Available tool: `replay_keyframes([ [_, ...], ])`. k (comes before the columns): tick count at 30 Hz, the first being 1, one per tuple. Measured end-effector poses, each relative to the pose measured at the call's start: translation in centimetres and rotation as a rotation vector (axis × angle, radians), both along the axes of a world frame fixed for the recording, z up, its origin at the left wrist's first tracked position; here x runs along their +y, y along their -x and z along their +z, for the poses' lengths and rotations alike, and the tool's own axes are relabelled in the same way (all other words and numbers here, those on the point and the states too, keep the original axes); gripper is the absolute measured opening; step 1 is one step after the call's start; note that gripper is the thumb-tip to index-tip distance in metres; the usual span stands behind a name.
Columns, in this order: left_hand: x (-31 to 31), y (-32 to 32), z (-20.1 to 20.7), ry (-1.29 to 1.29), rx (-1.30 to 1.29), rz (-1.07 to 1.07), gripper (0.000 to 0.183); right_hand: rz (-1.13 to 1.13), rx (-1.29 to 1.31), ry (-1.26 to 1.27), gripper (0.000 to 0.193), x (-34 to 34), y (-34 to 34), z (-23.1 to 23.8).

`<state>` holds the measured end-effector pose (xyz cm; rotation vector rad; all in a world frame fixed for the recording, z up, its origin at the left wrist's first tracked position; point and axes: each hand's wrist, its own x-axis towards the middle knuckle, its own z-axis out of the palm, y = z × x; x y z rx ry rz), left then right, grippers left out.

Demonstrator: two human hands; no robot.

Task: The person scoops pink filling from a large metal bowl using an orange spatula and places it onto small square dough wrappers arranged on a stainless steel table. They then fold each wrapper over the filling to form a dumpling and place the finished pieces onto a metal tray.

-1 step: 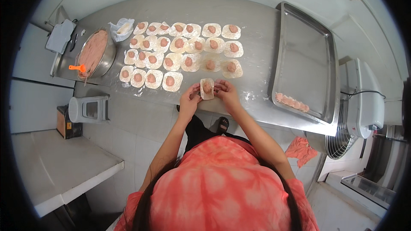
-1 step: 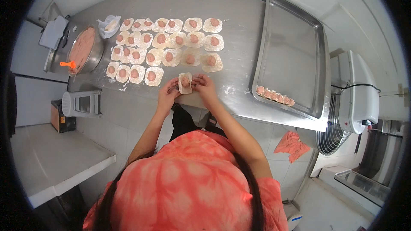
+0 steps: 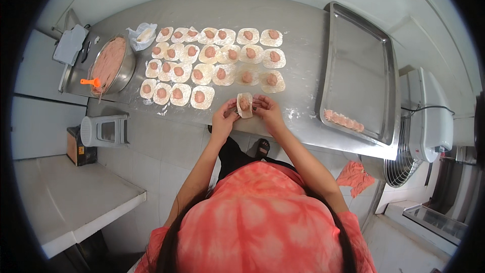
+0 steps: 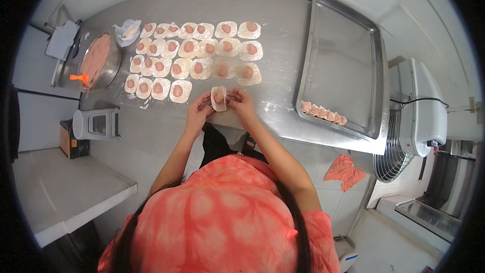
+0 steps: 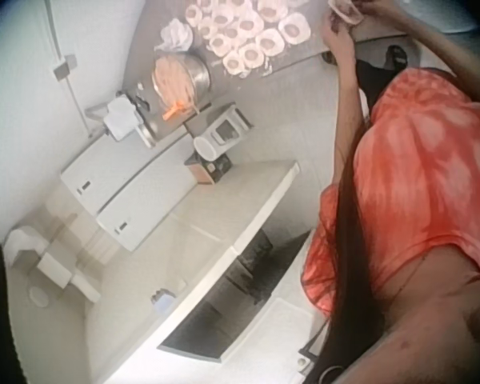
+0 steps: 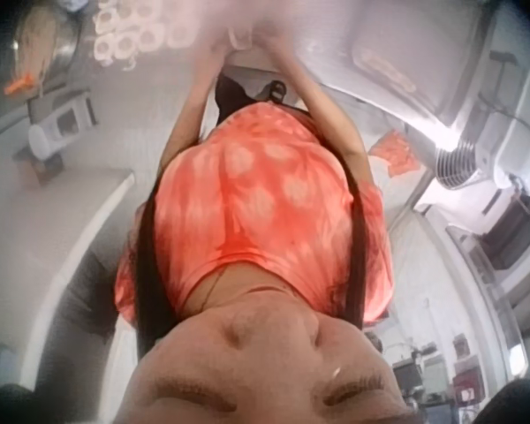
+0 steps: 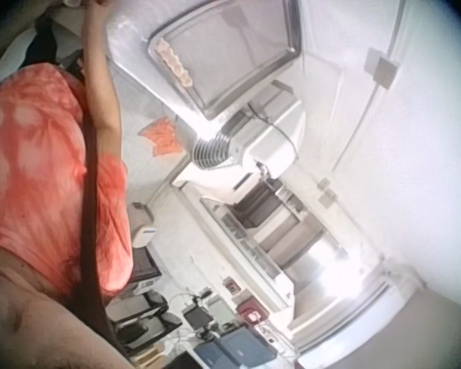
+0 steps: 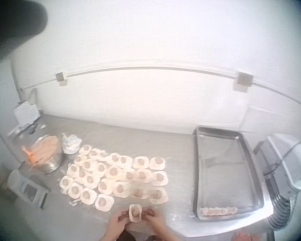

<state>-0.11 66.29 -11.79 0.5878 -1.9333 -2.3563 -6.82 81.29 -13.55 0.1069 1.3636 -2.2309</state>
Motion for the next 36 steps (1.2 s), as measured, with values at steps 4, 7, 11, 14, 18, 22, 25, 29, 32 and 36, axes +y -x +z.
replay_keyframes([
  [4,1.2,1.3,0.9,-0.093,0.018,-0.001,0.030,0.081,0.126,-0.059,0.030,1.3,0.9,0.5],
  [7,1.9,1.8,1.8,-0.088,-0.027,0.004,0.025,0.061,0.165,-0.069,0.027,1.8,1.3,0.9],
  [11,2.3,2.3,1.7,-0.081,0.058,-0.002,0.015,0.019,0.062,0.023,0.020,2.2,1.4,2.0],
  [14,3.0,2.4,2.1,-0.158,0.053,0.084,0.010,-0.114,0.047,0.159,0.018,1.9,0.5,3.5],
  [18,3.1,1.7,0.7,-0.003,0.092,-0.009,0.016,0.047,0.197,-0.053,0.019,3.4,-0.3,3.4],
  [22,3.8,0.7,1.1,0.145,0.117,0.013,0.024,0.092,0.302,-0.312,0.019,4.6,0.3,0.7],
  [25,4.3,0.2,1.1,0.286,0.079,0.027,0.027,0.059,0.479,-0.537,0.016,4.5,0.2,-0.5],
  [29,4.5,0.3,1.1,0.578,0.032,-0.132,0.036,0.066,0.741,-0.740,0.020,4.5,-0.2,0.6],
  [32,4.4,0.3,0.9,0.691,0.008,-0.215,0.037,0.142,0.859,-0.749,0.027,5.4,-0.5,2.5],
  [36,4.6,0.9,0.8,0.835,0.076,-0.330,0.032,0.183,0.777,-0.808,0.034,5.8,-1.0,2.1],
])
